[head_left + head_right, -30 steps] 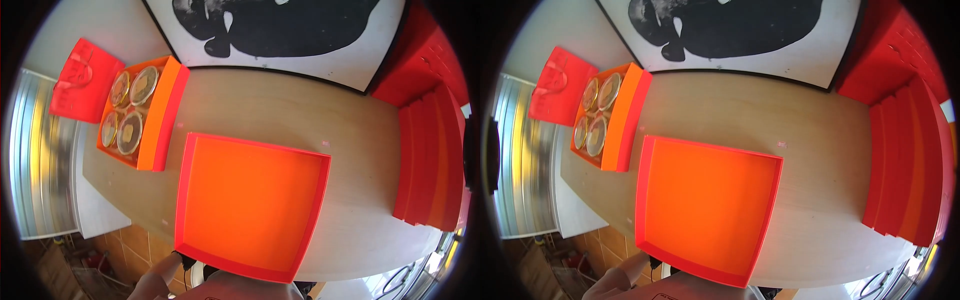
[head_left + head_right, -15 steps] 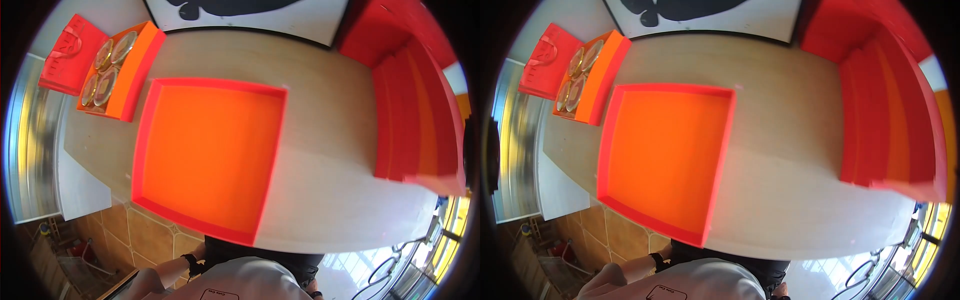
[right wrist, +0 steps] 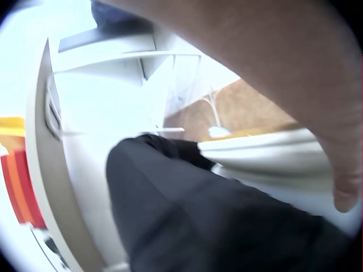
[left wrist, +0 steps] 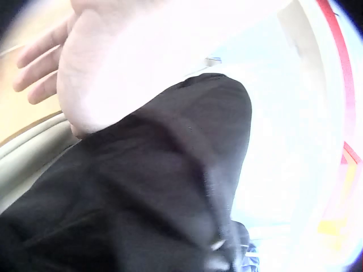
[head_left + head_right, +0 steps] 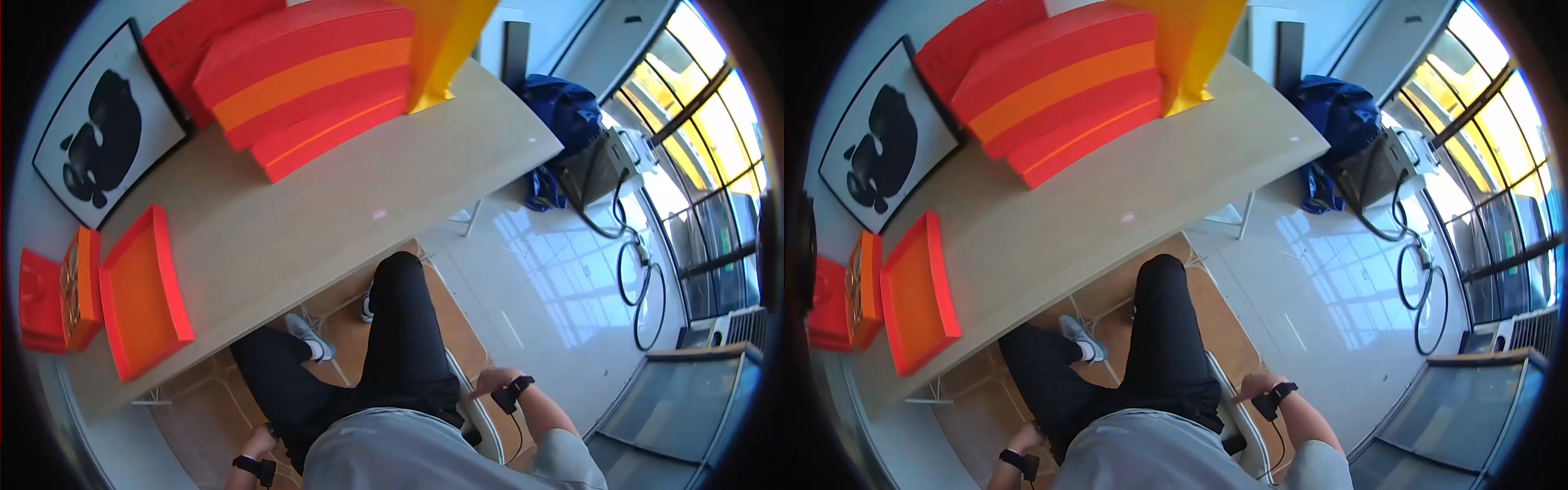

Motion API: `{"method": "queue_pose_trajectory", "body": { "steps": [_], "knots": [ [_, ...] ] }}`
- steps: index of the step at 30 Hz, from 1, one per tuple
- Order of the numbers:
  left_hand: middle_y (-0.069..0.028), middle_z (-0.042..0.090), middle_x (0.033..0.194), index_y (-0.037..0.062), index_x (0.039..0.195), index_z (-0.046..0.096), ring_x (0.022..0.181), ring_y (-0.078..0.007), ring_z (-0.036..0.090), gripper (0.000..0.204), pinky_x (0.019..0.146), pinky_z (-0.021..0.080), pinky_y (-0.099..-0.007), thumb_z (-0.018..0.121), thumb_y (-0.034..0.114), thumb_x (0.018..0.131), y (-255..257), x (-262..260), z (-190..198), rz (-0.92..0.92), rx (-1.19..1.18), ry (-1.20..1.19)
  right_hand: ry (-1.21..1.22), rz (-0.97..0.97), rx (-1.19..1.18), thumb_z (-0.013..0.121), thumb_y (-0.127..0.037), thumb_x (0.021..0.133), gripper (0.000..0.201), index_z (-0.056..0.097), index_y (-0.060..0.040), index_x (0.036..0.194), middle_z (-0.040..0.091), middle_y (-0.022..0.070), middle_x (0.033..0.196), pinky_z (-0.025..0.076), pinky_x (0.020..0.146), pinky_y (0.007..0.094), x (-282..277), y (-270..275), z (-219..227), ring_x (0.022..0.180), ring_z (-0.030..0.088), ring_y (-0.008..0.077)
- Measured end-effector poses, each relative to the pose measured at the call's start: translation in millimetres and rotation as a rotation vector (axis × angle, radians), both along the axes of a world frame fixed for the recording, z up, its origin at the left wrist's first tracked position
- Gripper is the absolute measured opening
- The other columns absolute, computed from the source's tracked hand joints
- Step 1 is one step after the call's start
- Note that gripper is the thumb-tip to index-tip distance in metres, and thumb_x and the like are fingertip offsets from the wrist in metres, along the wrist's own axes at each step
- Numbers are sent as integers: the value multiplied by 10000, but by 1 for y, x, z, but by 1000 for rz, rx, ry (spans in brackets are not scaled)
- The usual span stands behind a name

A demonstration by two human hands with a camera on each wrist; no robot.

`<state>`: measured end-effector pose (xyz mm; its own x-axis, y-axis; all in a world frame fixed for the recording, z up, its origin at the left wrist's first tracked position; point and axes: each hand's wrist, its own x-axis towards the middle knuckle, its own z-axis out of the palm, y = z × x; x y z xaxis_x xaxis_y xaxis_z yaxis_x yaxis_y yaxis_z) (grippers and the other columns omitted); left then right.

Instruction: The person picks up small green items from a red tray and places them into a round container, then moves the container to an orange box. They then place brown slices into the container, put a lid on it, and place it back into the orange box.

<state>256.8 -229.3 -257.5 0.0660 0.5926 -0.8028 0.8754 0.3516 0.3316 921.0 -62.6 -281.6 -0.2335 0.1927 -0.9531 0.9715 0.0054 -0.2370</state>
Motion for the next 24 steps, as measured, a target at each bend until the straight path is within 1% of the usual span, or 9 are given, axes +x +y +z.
{"method": "queue_pose_trajectory", "body": {
  "steps": [2, 4, 6, 7, 13, 15, 17, 19, 24],
  "knots": [
    [-244, 731, 1079, 21, 1223, 678, 1058, -443, 682, 361, 914, 550, -465, 648, 240, 937, 58, 17, 57, 39, 65, 95, 42, -145, 157, 675, -648, 855, 649, 779, -13, 937, 732, 188, 878, 536, 787, 443, 13, 32, 5, 844, 685, 342],
    [-232, 736, 1025, 21, 1147, 688, 1020, -441, 689, 297, 887, 550, -478, 623, 244, 963, 109, 48, 111, 121, 309, 349, 87, -377, 383, 656, -579, 888, 587, 773, -6, 943, 738, 222, 921, 542, 823, 459, 37, 60, -5, 881, 697, 375],
    [-223, 737, 998, 26, 1116, 689, 991, -424, 698, 269, 865, 555, -474, 628, 242, 968, 151, 74, 125, 95, 447, 283, 122, -630, 609, 661, -479, 890, 485, 776, -14, 964, 737, 245, 993, 555, 869, 482, 62, 94, -25, 941, 701, 421],
    [-213, 738, 970, 31, 1086, 689, 962, -408, 708, 243, 842, 561, -469, 633, 239, 974, 166, 88, 129, 96, 567, 210, 101, -644, 719, 673, -412, 878, 415, 779, -17, 944, 738, 244, 974, 565, 880, 475, 71, 113, -24, 945, 707, 420],
    [-182, 742, 946, 27, 1076, 696, 884, -353, 725, 207, 779, 574, -428, 682, 198, 959, 237, 172, 138, -126, 636, -163, 110, -932, 1171, 650, -254, 858, 262, 822, -103, 986, 757, 205, 976, 573, 892, 444, 105, 231, 42, 958, 723, 392],
    [-195, 752, 976, -8, 1128, 698, 896, -300, 749, 250, 802, 588, -382, 693, 176, 957, 257, 201, 136, -224, 630, -233, 158, -942, 1320, 633, -240, 912, 276, 816, -65, 1021, 776, 135, 818, 602, 777, 369, 112, 259, 48, 758, 766, 233],
    [-192, 756, 986, -8, 1134, 702, 888, -297, 748, 246, 800, 588, -383, 685, 166, 961, 273, 233, 132, -282, 614, -301, 195, -1046, 1345, 623, -216, 914, 274, 818, -62, 1030, 778, 127, 817, 606, 736, 361, 106, 277, 48, 736, 764, 219],
    [-163, 767, 971, -8, 1134, 707, 845, -243, 748, 252, 779, 586, -353, 681, 183, 973, 289, 264, 123, -324, 568, -365, 260, -1257, 1239, 629, -170, 840, 239, 839, -134, 950, 764, 187, 977, 573, 904, 424, 92, 283, 40, 944, 732, 368],
    [-126, 762, 920, -9, 1140, 708, 815, -204, 745, 256, 754, 576, -331, 648, 195, 996, 323, 339, 114, -284, 330, -444, 218, -1566, 1051, 648, -115, 799, 249, 843, -163, 948, 772, 176, 969, 581, 899, 408, 83, 286, -54, 938, 743, 346]
  ]
}}
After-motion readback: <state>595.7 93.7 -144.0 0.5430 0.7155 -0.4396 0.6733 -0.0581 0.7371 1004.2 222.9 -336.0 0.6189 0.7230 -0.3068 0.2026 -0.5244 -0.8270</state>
